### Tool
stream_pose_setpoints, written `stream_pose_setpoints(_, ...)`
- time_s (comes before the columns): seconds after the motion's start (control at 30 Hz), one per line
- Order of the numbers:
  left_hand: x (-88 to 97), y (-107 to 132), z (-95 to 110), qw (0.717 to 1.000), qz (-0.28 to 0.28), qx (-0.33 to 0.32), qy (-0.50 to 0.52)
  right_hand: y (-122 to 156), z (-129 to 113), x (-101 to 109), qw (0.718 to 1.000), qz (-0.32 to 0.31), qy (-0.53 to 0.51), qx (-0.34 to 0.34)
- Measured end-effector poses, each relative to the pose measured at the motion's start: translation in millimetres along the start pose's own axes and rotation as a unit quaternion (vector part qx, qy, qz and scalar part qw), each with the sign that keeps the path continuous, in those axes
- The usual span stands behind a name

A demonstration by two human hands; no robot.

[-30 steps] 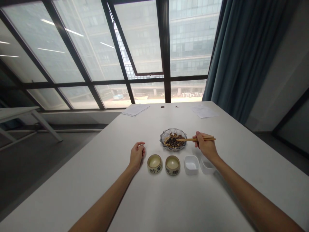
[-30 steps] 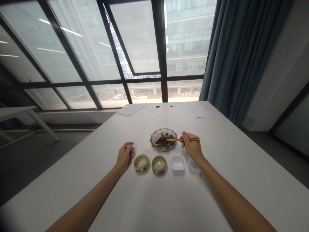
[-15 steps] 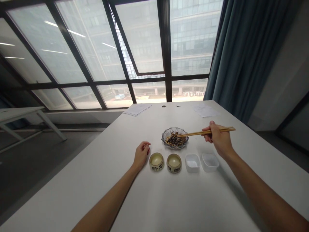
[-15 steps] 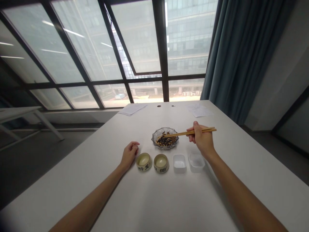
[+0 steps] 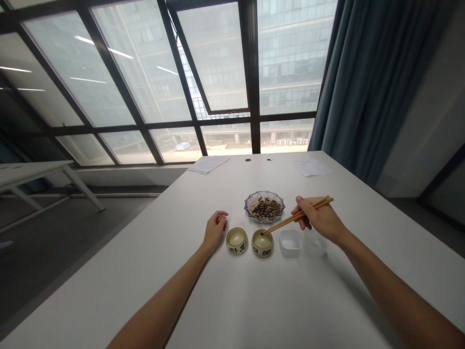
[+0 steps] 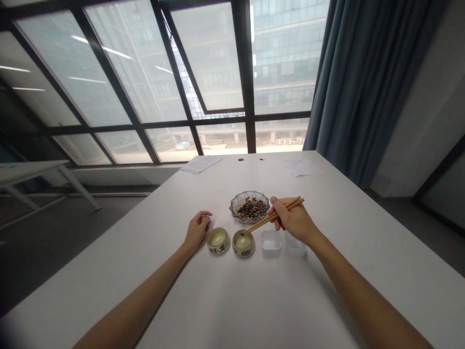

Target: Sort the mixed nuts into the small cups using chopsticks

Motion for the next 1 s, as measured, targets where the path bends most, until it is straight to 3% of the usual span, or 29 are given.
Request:
stream_pose_setpoints(0.37,3.9,-4,-5,1.000,0.014,0.008,-0.005,5,-12,-13,0.993,-0.119,0.007,0.004)
stream_pose_setpoints(0.47,3.3,-3,-4,1.000,0.014,0.007,-0.008,6,-20,-9,0.993,-0.118,0.011,0.013)
stream_pose_setpoints(0.57,2.7,-3,-3,1.000,0.013,0.006,-0.009,2,-30,6,0.996,-0.075,-0.016,0.040)
stream_pose_setpoints(0.67,2.7,-3,-4,1.000,0.015,0.006,-0.010,-5,-32,32,0.994,0.021,-0.072,0.073)
stream_pose_setpoints(0.77,3.2,-3,-5,1.000,0.017,0.006,-0.011,-11,-21,53,0.984,0.115,-0.109,0.077)
stream_pose_setpoints(1.0,1.9,-4,-6,1.000,0.010,0.003,-0.016,-22,12,60,0.977,0.174,-0.118,0.042)
Point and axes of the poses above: each hand's wrist, its own y-axis away from the middle knuckle, its own x-axis out of the back of the hand, z = x × y, the point moved 10 cm from there along -y, towards the middle knuckle, and after that the axes turned 3 degrees about -z, right-handed, at the moved point
